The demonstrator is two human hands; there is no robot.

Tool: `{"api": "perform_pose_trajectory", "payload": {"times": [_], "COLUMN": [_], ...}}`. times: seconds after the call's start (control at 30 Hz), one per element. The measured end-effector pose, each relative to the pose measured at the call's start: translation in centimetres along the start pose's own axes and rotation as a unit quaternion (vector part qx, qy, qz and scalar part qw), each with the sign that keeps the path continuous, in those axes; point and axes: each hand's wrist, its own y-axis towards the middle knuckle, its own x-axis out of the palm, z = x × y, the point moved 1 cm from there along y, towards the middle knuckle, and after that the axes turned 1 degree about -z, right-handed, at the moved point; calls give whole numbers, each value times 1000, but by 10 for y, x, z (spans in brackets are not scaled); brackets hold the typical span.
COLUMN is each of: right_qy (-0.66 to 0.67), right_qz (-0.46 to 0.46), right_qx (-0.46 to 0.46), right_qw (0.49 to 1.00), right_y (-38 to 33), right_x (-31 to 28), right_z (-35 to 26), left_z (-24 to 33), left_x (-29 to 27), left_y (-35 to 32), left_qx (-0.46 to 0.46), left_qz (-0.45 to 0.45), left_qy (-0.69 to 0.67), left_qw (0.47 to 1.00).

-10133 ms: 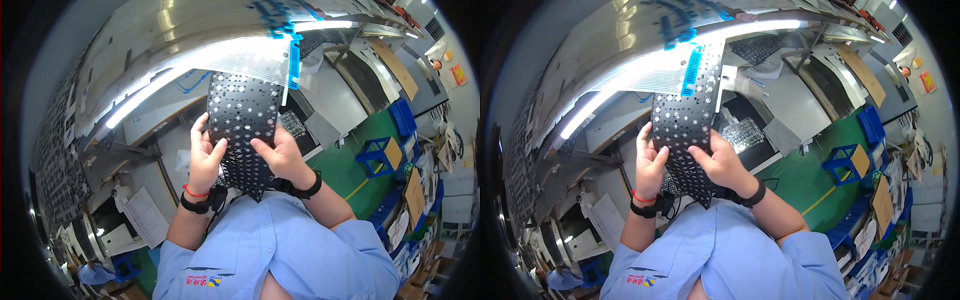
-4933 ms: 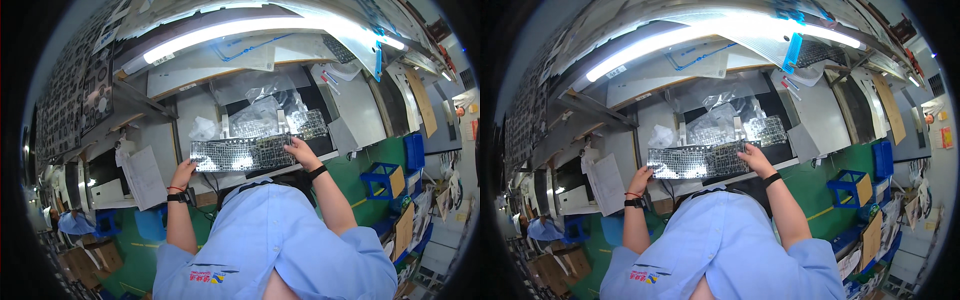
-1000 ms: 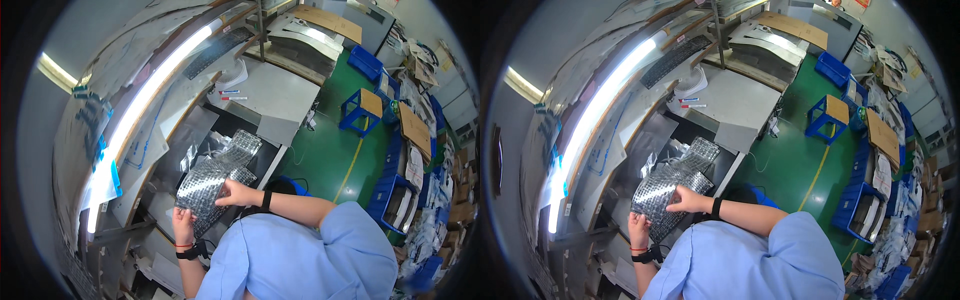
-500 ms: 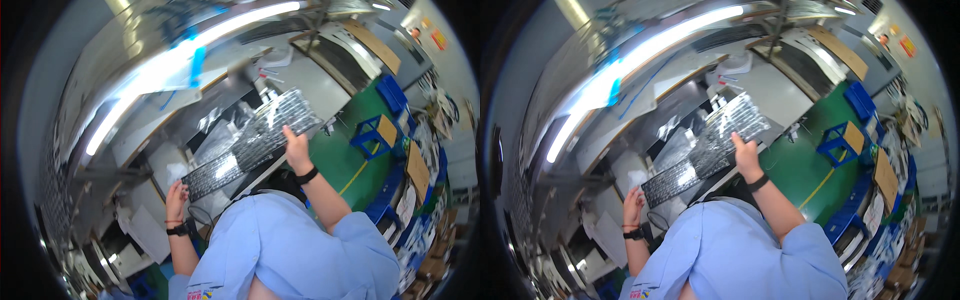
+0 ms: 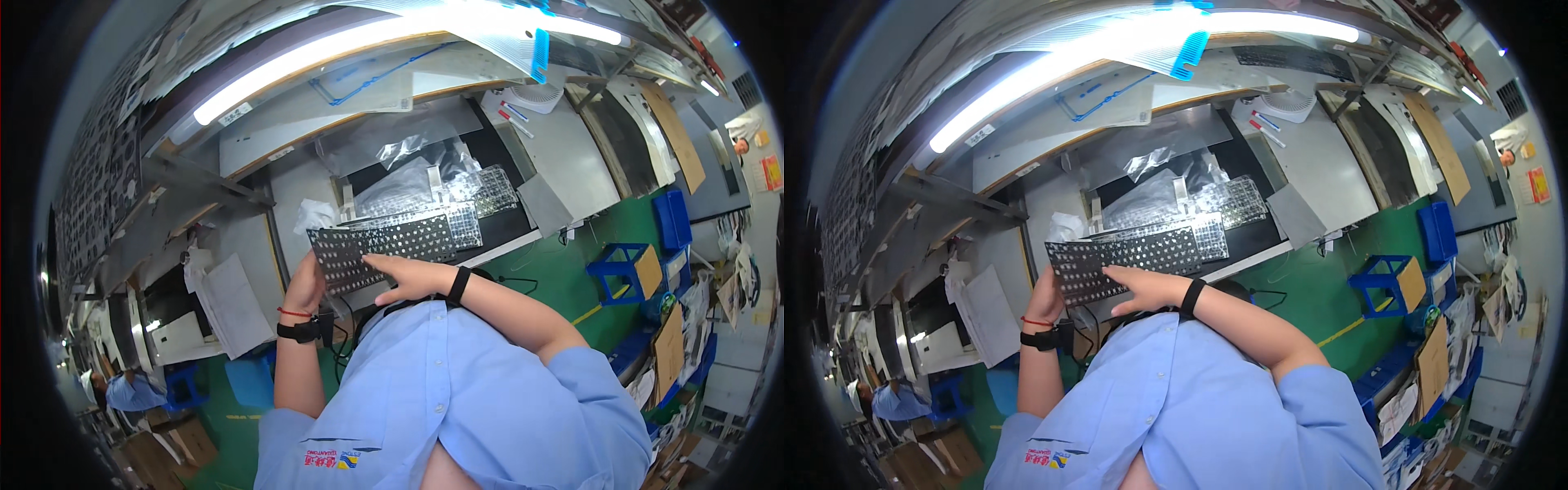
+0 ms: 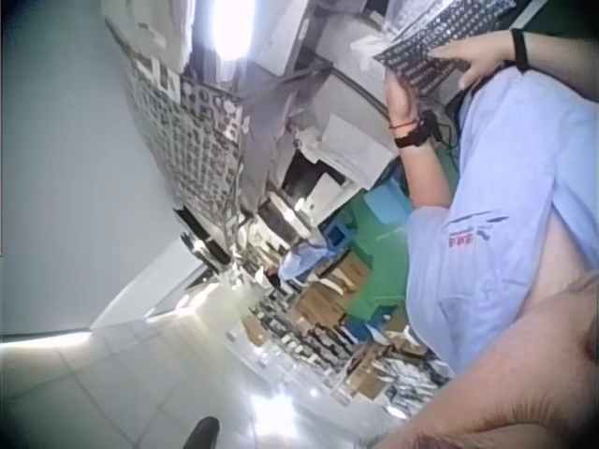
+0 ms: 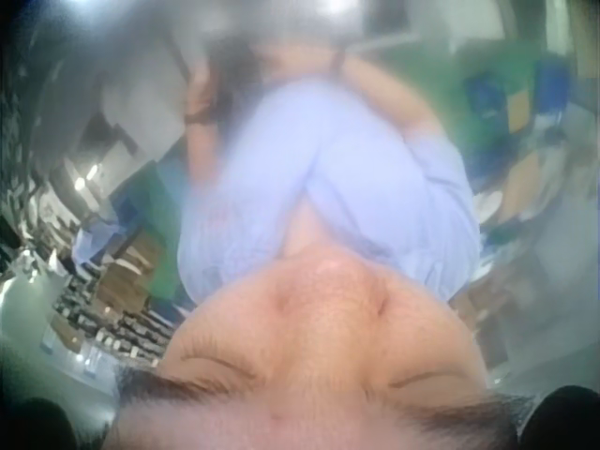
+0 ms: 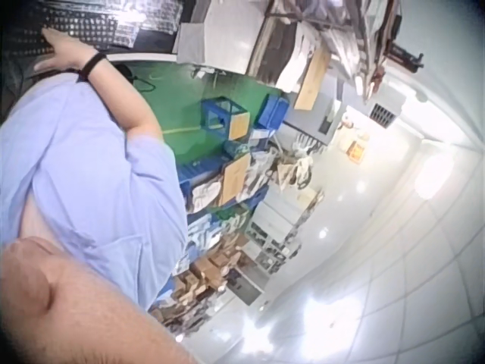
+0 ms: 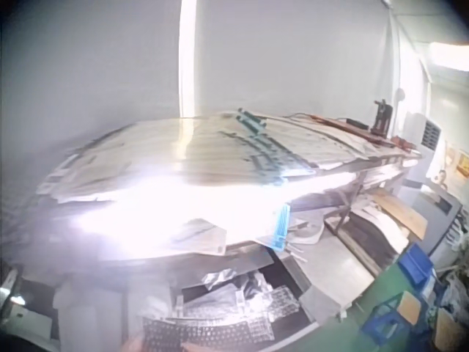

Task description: Inspecting and labeling keyboard components on a fabrication floor.

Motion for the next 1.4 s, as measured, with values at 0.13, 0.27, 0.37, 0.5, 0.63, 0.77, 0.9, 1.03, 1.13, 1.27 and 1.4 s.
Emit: {"api": "perform_pose_trajectory", "payload": {"times": [0.13,0.27,0.37,0.5,0.63,0.77,0.9,1.03,1.13,1.27,1.4], "right_qy": [64,36,-52,-184,-122,-82,-64,43,83,155,131], "right_qz": [-51,29,201,396,405,428,502,528,551,577,558], "right_qx": [107,130,180,335,430,449,392,271,200,198,233], "right_qw": [991,990,961,835,798,780,768,804,806,777,786], "right_y": [-2,-10,-30,-71,-91,-89,-95,-99,-101,-100,-96], "right_x": [-12,9,-7,-13,-19,-21,-22,-23,-21,-9,-11], "right_z": [16,72,96,134,158,166,184,195,182,178,179], "left_z": [-9,-61,-72,-81,-103,-128,-114,-110,-96,-97,-96], "left_x": [-18,-64,-81,-87,-109,-121,-109,-115,-103,-110,-119], "left_y": [-13,-2,5,34,77,102,107,93,84,73,85], "left_qx": [-79,-73,-47,27,-28,-17,-71,-27,83,105,31], "left_qz": [20,118,156,124,189,272,258,239,222,201,162], "left_qy": [-139,51,94,104,219,224,302,187,123,98,181], "left_qw": [987,989,982,986,957,936,915,952,964,969,970]}}
